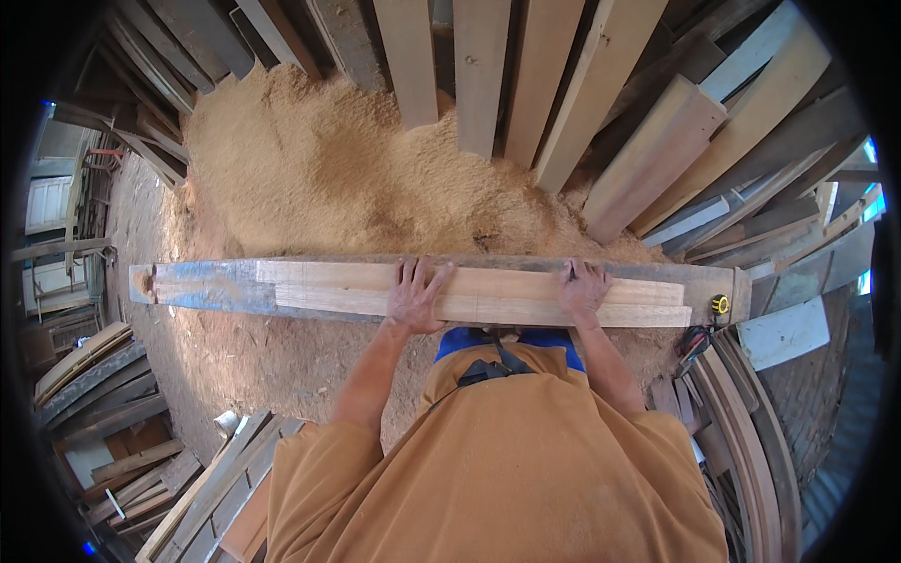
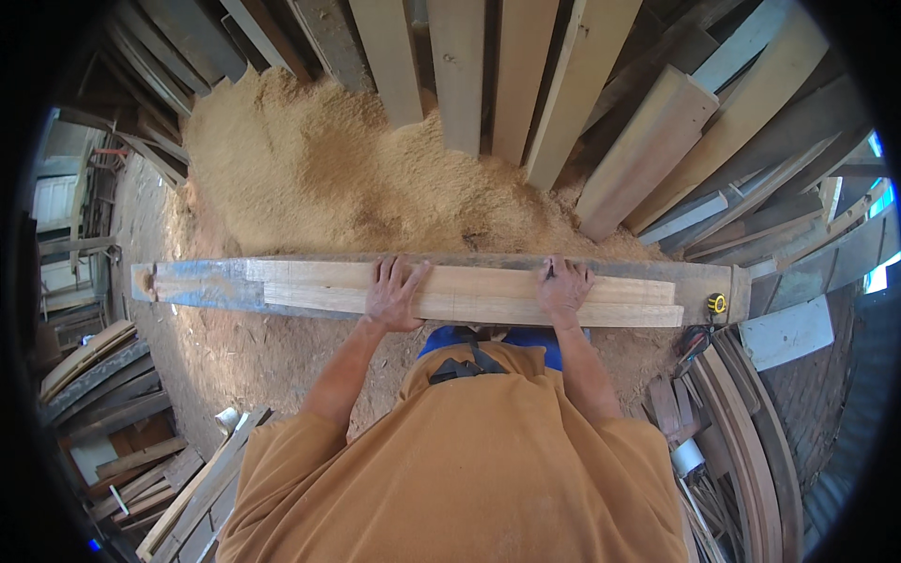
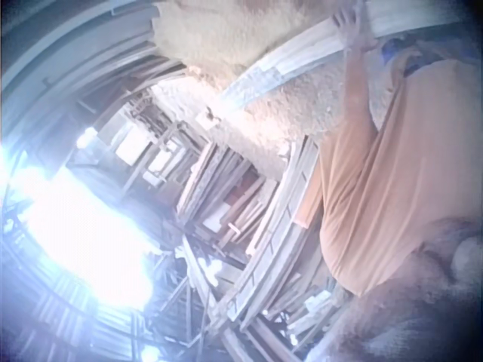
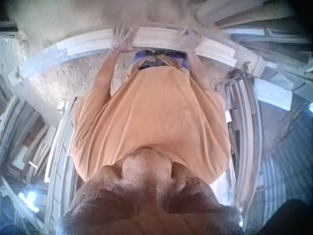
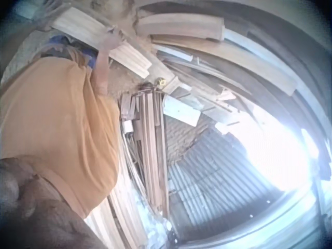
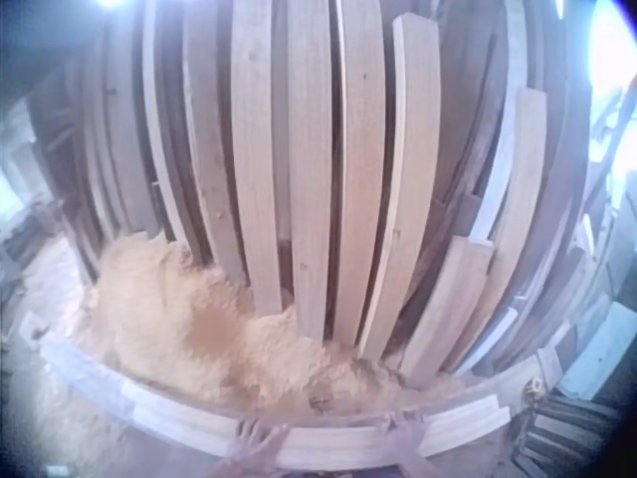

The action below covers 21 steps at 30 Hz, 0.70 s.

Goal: The person marks lines across wooden boards using a square ruler and a pencil, repositions the boards, and measures and marks them using a measuring tape and a pencil.

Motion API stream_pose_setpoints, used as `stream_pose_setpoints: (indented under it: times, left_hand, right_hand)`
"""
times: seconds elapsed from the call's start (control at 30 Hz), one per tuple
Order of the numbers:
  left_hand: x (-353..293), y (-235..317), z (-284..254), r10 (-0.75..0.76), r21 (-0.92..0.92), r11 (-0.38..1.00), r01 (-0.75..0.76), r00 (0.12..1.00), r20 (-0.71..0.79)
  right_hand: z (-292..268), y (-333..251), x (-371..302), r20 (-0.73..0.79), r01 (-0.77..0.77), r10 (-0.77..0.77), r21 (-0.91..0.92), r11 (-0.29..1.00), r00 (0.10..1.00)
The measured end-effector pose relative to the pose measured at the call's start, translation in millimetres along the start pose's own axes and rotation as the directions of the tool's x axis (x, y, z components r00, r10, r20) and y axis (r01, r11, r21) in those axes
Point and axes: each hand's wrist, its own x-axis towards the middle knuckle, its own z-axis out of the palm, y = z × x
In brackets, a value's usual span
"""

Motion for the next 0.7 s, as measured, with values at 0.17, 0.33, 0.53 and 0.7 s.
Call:
stream_pose_setpoints:
  times: [0.17,0.33,0.53,0.7]
  left_hand:
    - [0.6,0.0,1.6,0.03,-0.016,0.999,-0.032,0.995,-0.092]
    - [0.2,-0.1,1.9,0.027,-0.009,1.0,-0.027,0.997,-0.074]
    - [2.2,-0.8,1.5,0.003,0.002,1.0,-0.003,1.0,0.006]
    - [1.7,-2.1,2.8,0.016,-0.025,1.0,-0.017,0.999,-0.049]
  right_hand:
    - [-0.9,0.7,0.4,0.034,-0.021,0.021,-0.004,1.0,0.999]
    - [-3.7,-1.7,1.8,0.044,-0.026,0.025,0.008,1.0,0.999]
    - [-3.7,-0.4,1.8,0.023,-0.008,0.008,0.017,1.0,1.0]
    - [-4.7,-2.2,2.9,0.023,-0.015,0.015,0.035,0.999,1.0]
